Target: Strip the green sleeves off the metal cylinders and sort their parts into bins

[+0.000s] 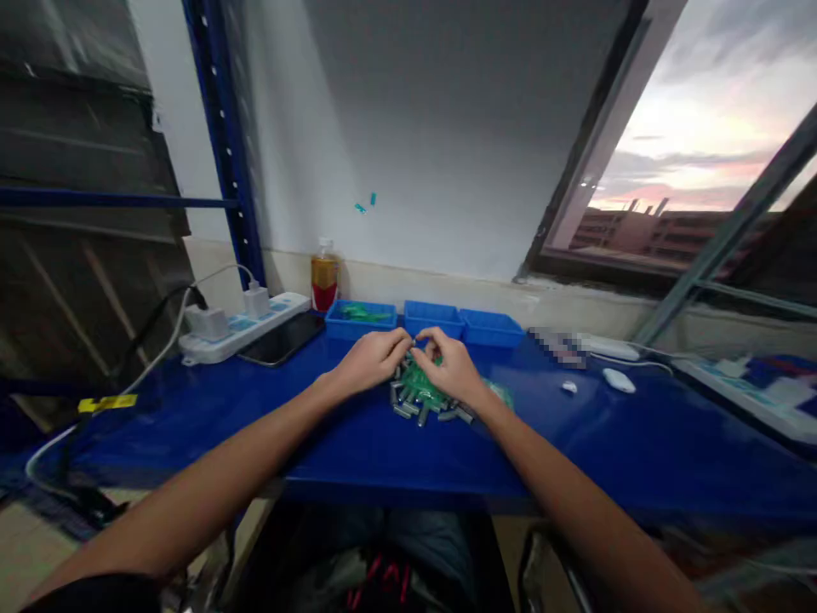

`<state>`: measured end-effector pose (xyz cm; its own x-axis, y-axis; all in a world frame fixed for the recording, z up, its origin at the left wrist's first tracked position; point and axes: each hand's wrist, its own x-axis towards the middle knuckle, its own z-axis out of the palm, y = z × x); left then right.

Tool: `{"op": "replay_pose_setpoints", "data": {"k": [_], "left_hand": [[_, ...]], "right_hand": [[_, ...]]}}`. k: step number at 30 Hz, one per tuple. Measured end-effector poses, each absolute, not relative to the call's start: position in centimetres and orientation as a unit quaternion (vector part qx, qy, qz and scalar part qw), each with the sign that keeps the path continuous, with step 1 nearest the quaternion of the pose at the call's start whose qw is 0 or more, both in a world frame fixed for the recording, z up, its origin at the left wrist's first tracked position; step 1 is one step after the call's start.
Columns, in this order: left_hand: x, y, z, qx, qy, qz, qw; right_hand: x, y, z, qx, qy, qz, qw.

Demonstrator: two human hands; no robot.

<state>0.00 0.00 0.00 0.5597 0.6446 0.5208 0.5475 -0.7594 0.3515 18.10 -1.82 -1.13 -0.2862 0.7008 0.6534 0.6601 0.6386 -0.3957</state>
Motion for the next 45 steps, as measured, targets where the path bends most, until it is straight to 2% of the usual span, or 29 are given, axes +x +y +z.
{"op": "replay_pose_setpoints", "data": {"k": [6,11,16,21,25,31,36,42,45], "left_hand": [[0.2,0.1,0.2,0.887,0.335,0.307,0.079],[0.2,0.1,0.2,0.894,0.348,0.271,0.084],[0.4,0.6,-0.6,0.906,0.359,0.214,0.064],[-0.7,1.7,-0.9,0.897,0.389,0.207,0.015],[-1.7,2.8,-1.4,0.890,0.426,0.162,0.012],[-1.1,3.3,-2.8,0.889,0.438,0.119,0.063],[-1.0,2.8,-2.3,0.891,0.443,0.060,0.074],[-1.4,2.8,-1.5,0.894,0.438,0.063,0.065],[-1.4,2.9,-1.7,0.894,0.437,0.069,0.065]], "right_hand": [[18.3,-2.0,-0.7,-0.390,-0.824,0.003,0.410],[19.5,-1.6,0.0,-0.424,-0.817,-0.031,0.390],[23.8,0.5,1.3,-0.550,-0.742,-0.080,0.374],[29.4,3.2,0.9,-0.712,-0.567,-0.155,0.384],[31.0,3.8,-0.9,-0.736,-0.583,-0.093,0.331],[27.9,3.6,-2.8,-0.628,-0.732,0.065,0.256],[25.6,3.3,-3.4,-0.547,-0.783,0.152,0.255],[23.9,2.5,-3.0,-0.512,-0.772,0.254,0.278],[24.0,2.6,-2.2,-0.518,-0.769,0.228,0.299]]}}
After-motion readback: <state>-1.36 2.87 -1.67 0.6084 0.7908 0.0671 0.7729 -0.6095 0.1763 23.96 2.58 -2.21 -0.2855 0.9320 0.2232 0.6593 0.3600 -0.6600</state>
